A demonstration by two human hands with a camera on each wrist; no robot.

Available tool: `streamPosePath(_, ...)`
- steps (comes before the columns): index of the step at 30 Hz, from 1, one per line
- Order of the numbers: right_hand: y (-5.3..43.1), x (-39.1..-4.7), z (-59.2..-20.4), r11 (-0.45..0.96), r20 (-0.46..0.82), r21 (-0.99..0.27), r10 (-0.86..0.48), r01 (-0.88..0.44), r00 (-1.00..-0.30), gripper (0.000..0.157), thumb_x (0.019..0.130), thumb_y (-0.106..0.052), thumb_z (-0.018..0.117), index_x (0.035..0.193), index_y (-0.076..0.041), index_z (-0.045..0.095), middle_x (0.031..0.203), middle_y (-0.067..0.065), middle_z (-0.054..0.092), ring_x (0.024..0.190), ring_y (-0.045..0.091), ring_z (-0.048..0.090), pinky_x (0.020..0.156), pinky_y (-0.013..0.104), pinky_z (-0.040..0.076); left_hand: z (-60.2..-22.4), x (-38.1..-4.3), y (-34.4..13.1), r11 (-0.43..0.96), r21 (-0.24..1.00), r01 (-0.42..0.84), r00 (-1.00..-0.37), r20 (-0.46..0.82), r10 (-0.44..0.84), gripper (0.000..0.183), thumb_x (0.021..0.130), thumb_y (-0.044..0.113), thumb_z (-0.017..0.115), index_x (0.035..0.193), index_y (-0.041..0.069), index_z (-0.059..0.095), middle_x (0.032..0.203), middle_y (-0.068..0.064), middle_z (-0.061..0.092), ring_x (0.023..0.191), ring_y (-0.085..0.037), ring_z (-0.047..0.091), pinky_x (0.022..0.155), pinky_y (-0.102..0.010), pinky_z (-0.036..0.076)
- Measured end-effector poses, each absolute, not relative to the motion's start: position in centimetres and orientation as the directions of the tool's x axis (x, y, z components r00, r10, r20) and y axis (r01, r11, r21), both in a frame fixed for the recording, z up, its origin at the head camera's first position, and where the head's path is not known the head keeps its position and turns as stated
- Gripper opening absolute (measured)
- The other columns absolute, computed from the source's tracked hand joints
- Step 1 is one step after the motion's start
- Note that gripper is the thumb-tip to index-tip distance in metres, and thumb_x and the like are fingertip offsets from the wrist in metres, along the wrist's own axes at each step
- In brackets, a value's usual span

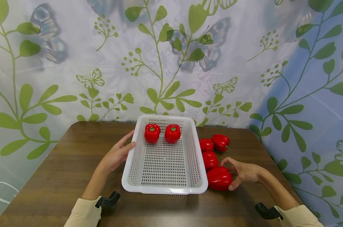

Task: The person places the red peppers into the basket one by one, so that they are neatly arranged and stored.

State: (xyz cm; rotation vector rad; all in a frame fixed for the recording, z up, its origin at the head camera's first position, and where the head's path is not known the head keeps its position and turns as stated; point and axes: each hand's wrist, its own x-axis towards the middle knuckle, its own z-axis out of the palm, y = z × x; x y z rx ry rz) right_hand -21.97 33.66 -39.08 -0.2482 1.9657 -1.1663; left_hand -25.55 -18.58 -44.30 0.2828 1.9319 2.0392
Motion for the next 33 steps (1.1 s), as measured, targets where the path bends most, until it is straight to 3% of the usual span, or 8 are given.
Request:
streamPosePath(21,34.1,-21.9,-37.3,0.528,-0.505,-0.832,-0.594,0.171,-0.626,0.072,0.081,0.001,0.079,0.135,-0.004,0.033,0.131,0.02,0.057,0.12,0.034,0.057,0.093,0.049,0.057,-44.3,-25.4,-18.6,-0.044,0.996,-0.078,-0.929,-0.057,0.366,0.067,0.107,0.026,0.053,0.163,0.03,0.018,0.154,-0.028,0.042,0.129,-0.046,0.057,0.094,-0.051,0.058)
streamPosePath(33,34.3,-22.4,-33.8,0.567,-0.478,-0.817,-0.562,0.106,-0.675,0.069,0.083,-0.005,0.08,0.137,-0.008,0.037,0.135,0.021,0.056,0.115,0.033,0.062,0.09,0.047,0.059,-44.5,-24.7,-18.2,-0.038,0.996,-0.075,-0.933,-0.057,0.355,0.067,0.106,0.027,0.053,0.163,0.031,0.018,0.154,-0.028,0.042,0.128,-0.045,0.059,0.094,-0.051,0.058)
